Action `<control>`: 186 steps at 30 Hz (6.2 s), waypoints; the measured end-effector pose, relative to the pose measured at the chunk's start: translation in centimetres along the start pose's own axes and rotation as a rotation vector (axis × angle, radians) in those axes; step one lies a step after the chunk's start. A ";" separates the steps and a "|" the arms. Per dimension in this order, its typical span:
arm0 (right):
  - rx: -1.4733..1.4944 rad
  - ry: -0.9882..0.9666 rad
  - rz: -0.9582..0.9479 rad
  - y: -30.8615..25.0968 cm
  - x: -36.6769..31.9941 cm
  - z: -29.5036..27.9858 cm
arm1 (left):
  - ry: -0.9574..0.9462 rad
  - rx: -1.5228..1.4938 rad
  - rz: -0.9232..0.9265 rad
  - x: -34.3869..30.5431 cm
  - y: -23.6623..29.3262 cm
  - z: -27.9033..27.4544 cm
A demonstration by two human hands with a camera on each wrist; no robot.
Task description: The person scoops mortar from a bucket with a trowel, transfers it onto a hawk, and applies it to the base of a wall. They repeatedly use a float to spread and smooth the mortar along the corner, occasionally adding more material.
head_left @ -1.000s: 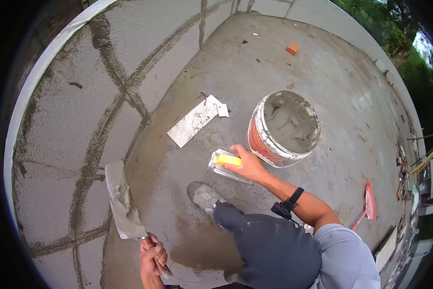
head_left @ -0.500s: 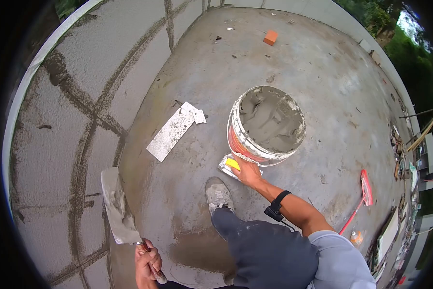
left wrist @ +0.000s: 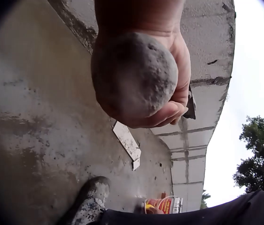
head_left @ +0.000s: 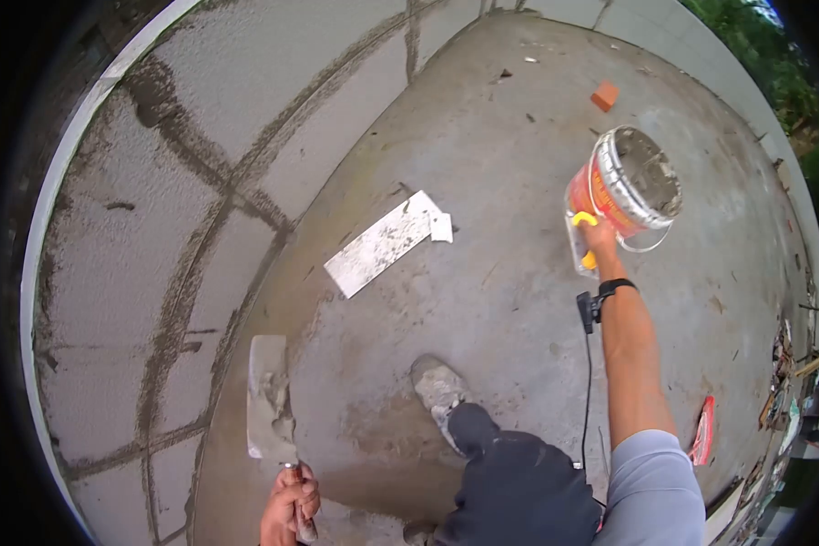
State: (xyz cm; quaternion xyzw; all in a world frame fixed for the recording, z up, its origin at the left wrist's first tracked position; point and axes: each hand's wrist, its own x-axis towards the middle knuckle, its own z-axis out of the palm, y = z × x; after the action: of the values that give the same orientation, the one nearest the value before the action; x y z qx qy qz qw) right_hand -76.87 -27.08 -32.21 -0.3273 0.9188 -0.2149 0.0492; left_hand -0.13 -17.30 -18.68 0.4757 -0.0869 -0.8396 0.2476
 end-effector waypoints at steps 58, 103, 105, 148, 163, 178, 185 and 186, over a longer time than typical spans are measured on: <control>0.125 -1.255 -2.149 -47.1 2.4 8.9 | 0.311 0.180 0.248 26.4 6.3 19.9; -0.229 -0.552 -1.753 -43.2 11.5 27.7 | 0.512 -0.454 0.403 27.8 -6.9 21.0; -0.213 -0.590 -1.767 -43.1 8.6 26.2 | 0.501 -0.472 0.408 27.8 -6.9 21.3; 0.218 -0.757 -1.603 -36.3 12.3 12.0 | 0.226 -0.186 0.389 42.0 3.6 24.9; 0.231 -0.562 -1.749 -35.0 17.9 12.9 | 0.342 0.503 0.462 45.3 9.0 28.9; -0.286 -0.572 -1.528 -39.9 24.9 26.7 | 0.496 0.213 0.263 37.6 0.2 28.6; -0.407 -0.562 -1.366 -39.2 37.6 26.1 | 0.480 0.152 0.252 38.5 -0.6 29.0; -0.404 -0.564 -1.362 -39.0 38.7 26.1 | 0.480 0.156 0.250 38.6 -0.6 29.1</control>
State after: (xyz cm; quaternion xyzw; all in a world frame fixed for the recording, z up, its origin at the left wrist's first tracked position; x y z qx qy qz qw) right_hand -78.39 -87.71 -37.16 -0.8667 0.4882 0.0661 0.0778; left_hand -41.23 -38.62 -32.52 0.6643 -0.1480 -0.6566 0.3252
